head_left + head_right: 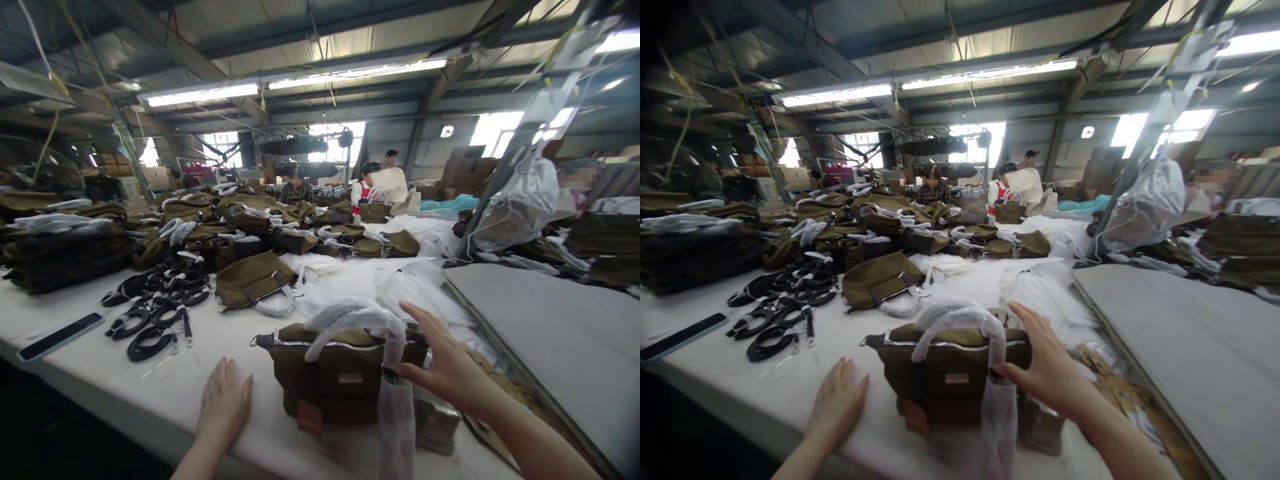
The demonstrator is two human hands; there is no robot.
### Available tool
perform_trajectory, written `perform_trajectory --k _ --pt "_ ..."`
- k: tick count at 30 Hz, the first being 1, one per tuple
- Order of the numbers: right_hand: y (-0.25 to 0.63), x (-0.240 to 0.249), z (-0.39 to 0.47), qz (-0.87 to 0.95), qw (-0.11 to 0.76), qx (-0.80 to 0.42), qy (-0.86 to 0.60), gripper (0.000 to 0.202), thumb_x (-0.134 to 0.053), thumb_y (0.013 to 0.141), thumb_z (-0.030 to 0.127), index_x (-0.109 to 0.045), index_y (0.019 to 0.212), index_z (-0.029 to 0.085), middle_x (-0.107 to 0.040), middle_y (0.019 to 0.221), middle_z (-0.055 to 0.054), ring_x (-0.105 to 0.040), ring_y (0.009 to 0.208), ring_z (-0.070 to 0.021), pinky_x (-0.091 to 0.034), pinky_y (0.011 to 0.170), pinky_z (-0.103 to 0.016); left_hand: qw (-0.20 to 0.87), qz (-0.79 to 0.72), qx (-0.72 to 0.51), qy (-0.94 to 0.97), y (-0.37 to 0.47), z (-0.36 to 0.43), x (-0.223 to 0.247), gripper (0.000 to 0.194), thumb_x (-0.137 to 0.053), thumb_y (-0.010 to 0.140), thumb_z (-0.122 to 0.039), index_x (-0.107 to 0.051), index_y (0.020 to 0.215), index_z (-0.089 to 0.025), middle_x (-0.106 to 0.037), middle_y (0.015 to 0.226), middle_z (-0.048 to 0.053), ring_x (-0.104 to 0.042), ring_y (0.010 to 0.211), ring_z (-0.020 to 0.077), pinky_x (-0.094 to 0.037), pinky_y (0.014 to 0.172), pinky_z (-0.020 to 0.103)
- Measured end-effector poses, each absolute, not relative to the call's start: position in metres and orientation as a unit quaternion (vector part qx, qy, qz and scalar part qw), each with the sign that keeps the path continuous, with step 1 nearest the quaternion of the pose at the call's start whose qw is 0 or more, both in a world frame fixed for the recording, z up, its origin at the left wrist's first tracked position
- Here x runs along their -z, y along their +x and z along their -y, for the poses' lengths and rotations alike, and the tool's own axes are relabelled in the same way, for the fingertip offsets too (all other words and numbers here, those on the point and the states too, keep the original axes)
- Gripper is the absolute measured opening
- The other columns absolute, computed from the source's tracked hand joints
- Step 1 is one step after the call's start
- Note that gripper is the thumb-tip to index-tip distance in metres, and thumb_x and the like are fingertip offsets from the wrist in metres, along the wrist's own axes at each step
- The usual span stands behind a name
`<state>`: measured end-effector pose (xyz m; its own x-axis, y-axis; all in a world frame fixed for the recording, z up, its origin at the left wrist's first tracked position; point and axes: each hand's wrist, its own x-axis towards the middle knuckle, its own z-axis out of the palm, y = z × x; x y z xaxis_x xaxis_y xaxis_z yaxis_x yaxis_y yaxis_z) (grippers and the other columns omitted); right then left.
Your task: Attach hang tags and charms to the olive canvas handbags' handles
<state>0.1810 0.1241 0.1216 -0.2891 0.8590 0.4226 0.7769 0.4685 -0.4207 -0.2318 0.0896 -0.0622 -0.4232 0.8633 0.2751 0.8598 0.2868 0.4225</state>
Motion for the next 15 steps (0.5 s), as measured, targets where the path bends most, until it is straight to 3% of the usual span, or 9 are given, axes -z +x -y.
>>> perform_trajectory --k 3,5,8,10,15 --pt "0.171 -0.134 -0.144 0.829 0.256 -0.153 -0.472 0.081 -0.075 0.069 0.035 -0.045 0.142 0.019 -0.049 0.146 -0.013 -0.044 0.135 -0.0290 -0.035 0.113 -0.045 -0.056 -0.799 -0.109 0.589 -0.227 -0.086 0.077 0.064 -0.031 0.091 -0.041 -0.048 0.137 -0.001 -0.042 0.148 0.025 -0.036 0.139 0.0361 -0.023 0.116 0.048" --pt "0.159 -0.146 -0.146 0.849 0.216 -0.197 -0.440 0.058 -0.072 0.073 0.034 -0.060 0.129 0.023 -0.061 0.133 -0.007 -0.056 0.122 -0.0252 -0.043 0.106 -0.037 -0.078 -0.797 -0.063 0.595 -0.228 -0.085 0.078 0.063 -0.028 0.093 -0.042 -0.048 0.138 -0.004 -0.043 0.147 0.022 -0.038 0.139 0.0336 -0.024 0.115 0.046" --pt "0.143 -0.158 -0.142 0.864 0.151 -0.218 -0.429 0.020 -0.060 0.084 0.032 -0.073 0.096 0.024 -0.074 0.093 0.001 -0.067 0.086 -0.0184 -0.051 0.079 -0.026 -0.087 -0.793 -0.037 0.602 -0.232 -0.087 0.076 0.062 -0.029 0.093 -0.043 -0.050 0.138 -0.006 -0.046 0.146 0.021 -0.039 0.138 0.0322 -0.027 0.114 0.044" --pt "0.137 -0.161 -0.140 0.864 0.137 -0.199 -0.441 0.021 -0.054 0.088 0.032 -0.073 0.084 0.024 -0.072 0.076 0.002 -0.064 0.071 -0.0171 -0.048 0.067 -0.024 -0.089 -0.792 -0.038 0.602 -0.233 -0.087 0.074 0.061 -0.029 0.093 -0.042 -0.051 0.137 -0.006 -0.047 0.145 0.021 -0.040 0.138 0.0318 -0.028 0.113 0.044" --pt "0.124 -0.171 -0.144 0.870 0.136 -0.125 -0.457 0.030 -0.050 0.091 0.035 -0.071 0.074 0.024 -0.072 0.072 -0.001 -0.061 0.064 -0.0177 -0.039 0.060 -0.024 -0.096 -0.792 -0.051 0.601 -0.228 -0.087 0.069 0.059 -0.032 0.093 -0.040 -0.053 0.135 -0.005 -0.050 0.143 0.022 -0.043 0.135 0.0320 -0.031 0.111 0.044"
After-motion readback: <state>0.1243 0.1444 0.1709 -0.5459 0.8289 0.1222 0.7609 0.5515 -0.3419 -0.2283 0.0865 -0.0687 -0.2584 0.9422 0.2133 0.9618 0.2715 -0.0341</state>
